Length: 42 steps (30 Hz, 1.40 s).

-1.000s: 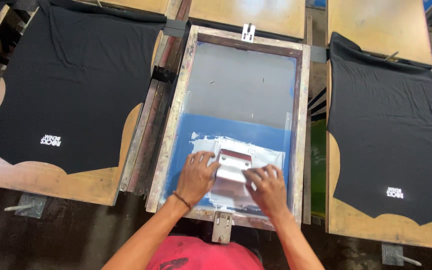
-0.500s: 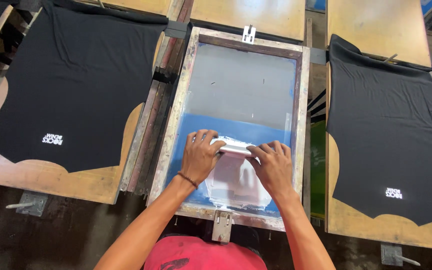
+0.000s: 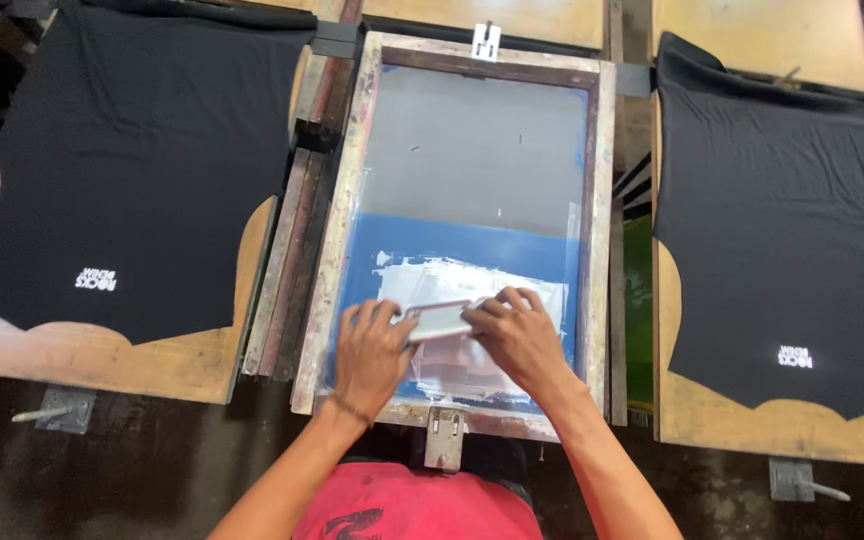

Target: The person uses a squeegee to spread white ink across a screen printing frame positioned over a black t-shirt. They repeatedly pull the squeegee across the screen to apply the ink evenly.

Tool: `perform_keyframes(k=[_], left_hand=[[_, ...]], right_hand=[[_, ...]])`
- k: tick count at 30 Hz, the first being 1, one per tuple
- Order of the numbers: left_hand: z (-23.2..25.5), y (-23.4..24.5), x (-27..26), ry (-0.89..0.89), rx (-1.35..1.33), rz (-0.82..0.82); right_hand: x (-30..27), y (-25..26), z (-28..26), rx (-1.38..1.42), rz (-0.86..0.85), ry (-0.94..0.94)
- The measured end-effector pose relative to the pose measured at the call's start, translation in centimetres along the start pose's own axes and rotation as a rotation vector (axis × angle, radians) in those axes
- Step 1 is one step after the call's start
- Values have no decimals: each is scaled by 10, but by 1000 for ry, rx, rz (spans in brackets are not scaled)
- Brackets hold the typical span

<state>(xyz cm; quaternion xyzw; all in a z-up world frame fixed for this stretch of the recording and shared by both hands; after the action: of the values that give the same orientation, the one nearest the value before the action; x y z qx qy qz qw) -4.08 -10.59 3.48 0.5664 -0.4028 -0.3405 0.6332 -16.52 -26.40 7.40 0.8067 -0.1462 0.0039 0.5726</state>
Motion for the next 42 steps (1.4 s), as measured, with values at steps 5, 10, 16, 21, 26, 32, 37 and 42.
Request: perform_keyframes(k=[5,10,16,21,26,32,37,42], left_hand=[[15,9,-48,39,-113,-25],[24,35,-36,-22,-124,44],[21,4,44,-29,-19,87],[22,-15,79,-10,-41,154],[21,-13,26,-94,-19,28],[18,-3,-27,-112,-76,-119],[12,-1,13,-111,-84,-107],[7,3,62,11,-54,66]], right_hand=[[-21,4,-20,21,-165,95],[-30,13,-16,43,-227,76],[-10,15,33,-96,51,-105],[-15,3,49,-157,163,-150],[-42,-8,15,-134,57,-149],[-68,-9,-14,29,-152,-195],[-41,-3,9,30,-112,-242],[-6,7,27,-129,122,-175]])
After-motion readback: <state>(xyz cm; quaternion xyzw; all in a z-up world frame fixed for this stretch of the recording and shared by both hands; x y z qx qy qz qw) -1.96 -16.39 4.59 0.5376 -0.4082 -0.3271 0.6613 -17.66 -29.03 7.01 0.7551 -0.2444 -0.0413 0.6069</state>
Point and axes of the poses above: each hand's wrist, its own x-axis towards the middle knuckle, its own y-axis out of the back of the hand, z = x × y, the point moved 5 cm from there along x, towards the middle knuckle, and after that the axes turned 13 degrees about x, right-handed, at the moved point
